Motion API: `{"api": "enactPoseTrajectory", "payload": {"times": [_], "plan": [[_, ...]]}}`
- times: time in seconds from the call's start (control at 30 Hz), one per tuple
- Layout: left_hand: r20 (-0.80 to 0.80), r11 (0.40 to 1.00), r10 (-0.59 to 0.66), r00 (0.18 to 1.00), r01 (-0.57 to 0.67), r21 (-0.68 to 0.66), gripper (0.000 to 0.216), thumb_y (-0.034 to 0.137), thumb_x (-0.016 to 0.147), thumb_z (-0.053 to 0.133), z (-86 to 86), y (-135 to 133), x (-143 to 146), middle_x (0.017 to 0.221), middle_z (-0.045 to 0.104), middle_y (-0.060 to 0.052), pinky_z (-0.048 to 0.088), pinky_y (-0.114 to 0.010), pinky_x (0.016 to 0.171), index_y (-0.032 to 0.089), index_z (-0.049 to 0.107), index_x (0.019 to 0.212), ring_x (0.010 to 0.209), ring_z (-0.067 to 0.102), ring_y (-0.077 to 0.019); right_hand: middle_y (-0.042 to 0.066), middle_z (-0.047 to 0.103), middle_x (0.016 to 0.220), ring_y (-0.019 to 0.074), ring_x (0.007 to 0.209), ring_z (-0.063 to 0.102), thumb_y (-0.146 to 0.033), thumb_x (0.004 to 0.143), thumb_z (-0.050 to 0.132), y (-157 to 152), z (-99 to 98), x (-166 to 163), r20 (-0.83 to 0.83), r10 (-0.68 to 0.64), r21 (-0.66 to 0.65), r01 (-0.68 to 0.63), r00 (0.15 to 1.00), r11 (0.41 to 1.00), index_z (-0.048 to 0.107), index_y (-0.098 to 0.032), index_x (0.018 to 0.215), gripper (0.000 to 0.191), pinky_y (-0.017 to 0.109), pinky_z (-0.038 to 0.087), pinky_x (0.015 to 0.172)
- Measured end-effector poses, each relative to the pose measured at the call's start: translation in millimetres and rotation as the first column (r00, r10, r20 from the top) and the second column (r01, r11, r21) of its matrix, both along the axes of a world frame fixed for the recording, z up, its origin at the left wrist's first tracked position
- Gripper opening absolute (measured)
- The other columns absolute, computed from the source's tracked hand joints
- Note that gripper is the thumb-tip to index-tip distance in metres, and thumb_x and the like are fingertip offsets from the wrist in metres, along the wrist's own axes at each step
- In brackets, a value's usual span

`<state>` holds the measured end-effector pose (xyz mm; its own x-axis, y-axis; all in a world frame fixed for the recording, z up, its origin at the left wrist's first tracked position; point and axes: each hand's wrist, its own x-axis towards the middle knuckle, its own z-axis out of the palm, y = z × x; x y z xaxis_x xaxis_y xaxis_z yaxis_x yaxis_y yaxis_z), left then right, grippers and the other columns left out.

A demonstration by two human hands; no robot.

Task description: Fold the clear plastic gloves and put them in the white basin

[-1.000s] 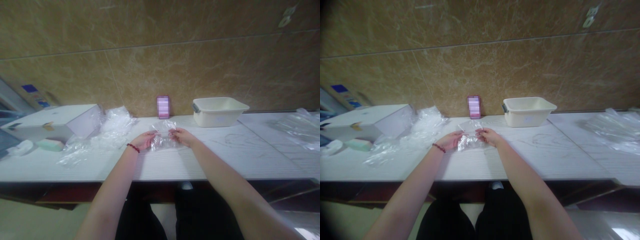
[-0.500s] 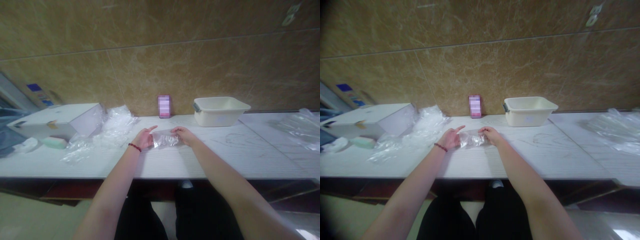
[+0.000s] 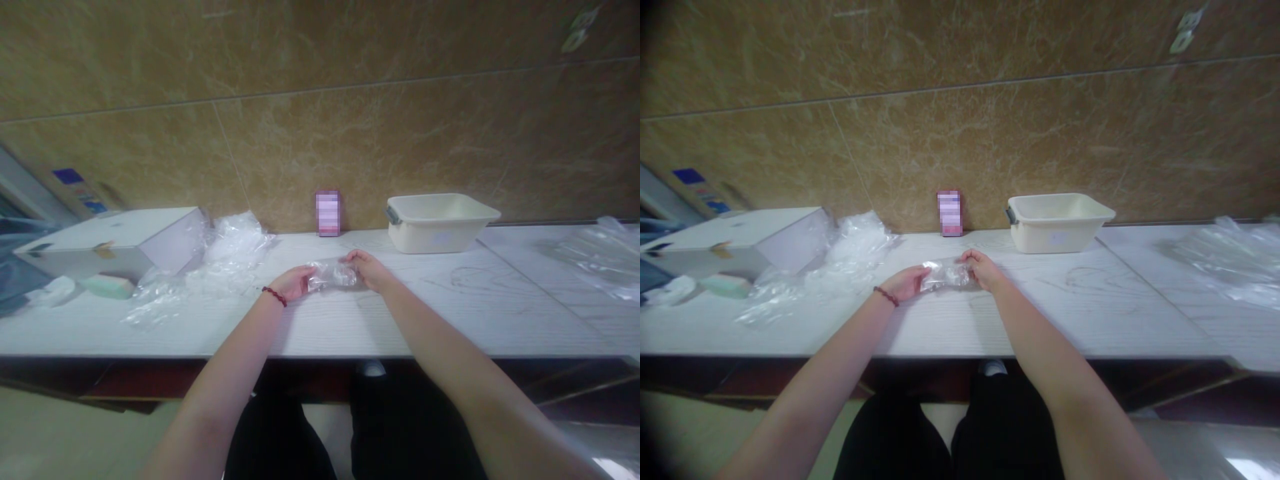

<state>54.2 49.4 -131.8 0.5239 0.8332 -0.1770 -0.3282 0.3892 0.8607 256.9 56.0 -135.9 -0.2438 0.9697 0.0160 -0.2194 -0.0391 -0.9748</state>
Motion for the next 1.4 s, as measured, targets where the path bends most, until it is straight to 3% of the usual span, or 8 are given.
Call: {"api": "enactPoseTrajectory", "payload": {"times": [0.13,0.3,0.43,0.57,0.8,1.03,1.27,1.4], "plan": [[0.008,1.000,0.013,1.000,-0.013,-0.008,0.015,0.009,0.074,0.045,0.3,-0.1,3.2,0.078,0.061,-0.009,0.046,-0.027,0.066,0.008,0.056,0.084,0.068,0.057,-0.0145,-0.002,0.057,0.082,0.0101,0.058,0.056,-0.027,0.062,0.054,-3.9,4.7,-1.2,-0.030,0.012,-0.008,-0.012,0.999,1.000,0.041,-0.021,0.074,0.018,0.016,0.036,0.040],[0.043,0.995,0.097,0.994,-0.095,-0.039,0.014,0.011,0.075,0.043,1.9,-0.7,5.5,0.076,0.061,-0.009,0.046,-0.032,0.070,0.008,0.055,0.081,0.072,0.058,-0.0165,-0.005,0.056,0.075,0.0095,0.060,0.056,-0.028,0.062,0.058,-4.1,4.9,-0.7,-0.056,-0.003,0.027,0.005,0.998,1.000,0.037,-0.026,0.089,0.034,0.022,0.043,0.052],[0.104,0.991,0.110,0.989,-0.101,-0.085,0.015,0.014,0.076,0.041,6.9,-3.1,4.3,0.090,0.059,-0.010,0.042,-0.047,0.076,0.011,0.052,0.086,0.085,0.056,-0.0216,-0.006,0.054,0.073,0.0089,0.064,0.055,-0.029,0.059,0.062,-1.1,1.4,-0.2,-0.117,-0.033,0.051,0.039,0.993,0.998,0.035,-0.025,0.084,0.038,0.025,0.044,0.060],[0.190,0.981,0.192,0.963,-0.183,-0.064,0.015,0.011,0.075,0.039,12.1,-5.4,3.9,0.093,0.058,-0.011,0.040,-0.049,0.080,0.010,0.052,0.084,0.091,0.053,-0.0225,-0.006,0.052,0.075,0.0067,0.064,0.052,-0.028,0.058,0.063,0.7,-0.2,-0.4,-0.151,-0.005,0.099,0.020,0.989,0.995,0.037,-0.021,0.075,0.032,0.027,0.044,0.065],[0.267,0.982,0.183,0.946,-0.189,-0.004,0.021,0.011,0.076,0.038,16.8,-9.0,3.3,0.100,0.056,-0.010,0.038,-0.053,0.079,0.013,0.050,0.093,0.097,0.050,-0.0253,0.000,0.053,0.078,0.0094,0.074,0.050,-0.037,0.059,0.060,3.8,-3.3,-2.8,-0.024,-0.006,0.060,0.007,1.000,0.998,0.050,-0.016,0.071,0.026,0.026,0.042,0.069],[0.255,0.983,0.162,0.953,-0.177,0.039,0.025,0.013,0.076,0.039,18.3,-11.2,4.0,0.106,0.053,-0.010,0.037,-0.052,0.081,0.014,0.048,0.099,0.102,0.046,-0.0257,0.003,0.056,0.079,0.0114,0.077,0.050,-0.040,0.061,0.059,5.4,-9.4,-1.9,0.171,0.017,0.121,-0.038,0.985,0.992,0.057,-0.013,0.076,0.031,0.024,0.040,0.069],[0.257,0.983,0.149,0.955,-0.172,0.067,0.029,0.014,0.076,0.040,16.1,-10.0,3.8,0.107,0.053,-0.010,0.037,-0.052,0.082,0.015,0.046,0.104,0.101,0.046,-0.0258,0.004,0.056,0.088,0.0123,0.080,0.049,-0.041,0.063,0.056,0.9,-1.5,-2.8,0.068,0.025,0.042,-0.028,0.997,0.999,0.057,-0.015,0.078,0.029,0.022,0.039,0.063],[0.256,0.987,0.114,0.960,-0.139,0.081,0.030,0.015,0.076,0.041,13.6,-8.2,3.3,0.110,0.050,-0.012,0.036,-0.052,0.082,0.014,0.044,0.107,0.103,0.045,-0.0269,0.003,0.057,0.079,0.0113,0.075,0.050,-0.036,0.060,0.060,-0.5,-1.9,-3.0,0.125,0.046,0.079,-0.056,0.991,0.995,0.058,-0.014,0.075,0.027,0.023,0.038,0.065]]}}
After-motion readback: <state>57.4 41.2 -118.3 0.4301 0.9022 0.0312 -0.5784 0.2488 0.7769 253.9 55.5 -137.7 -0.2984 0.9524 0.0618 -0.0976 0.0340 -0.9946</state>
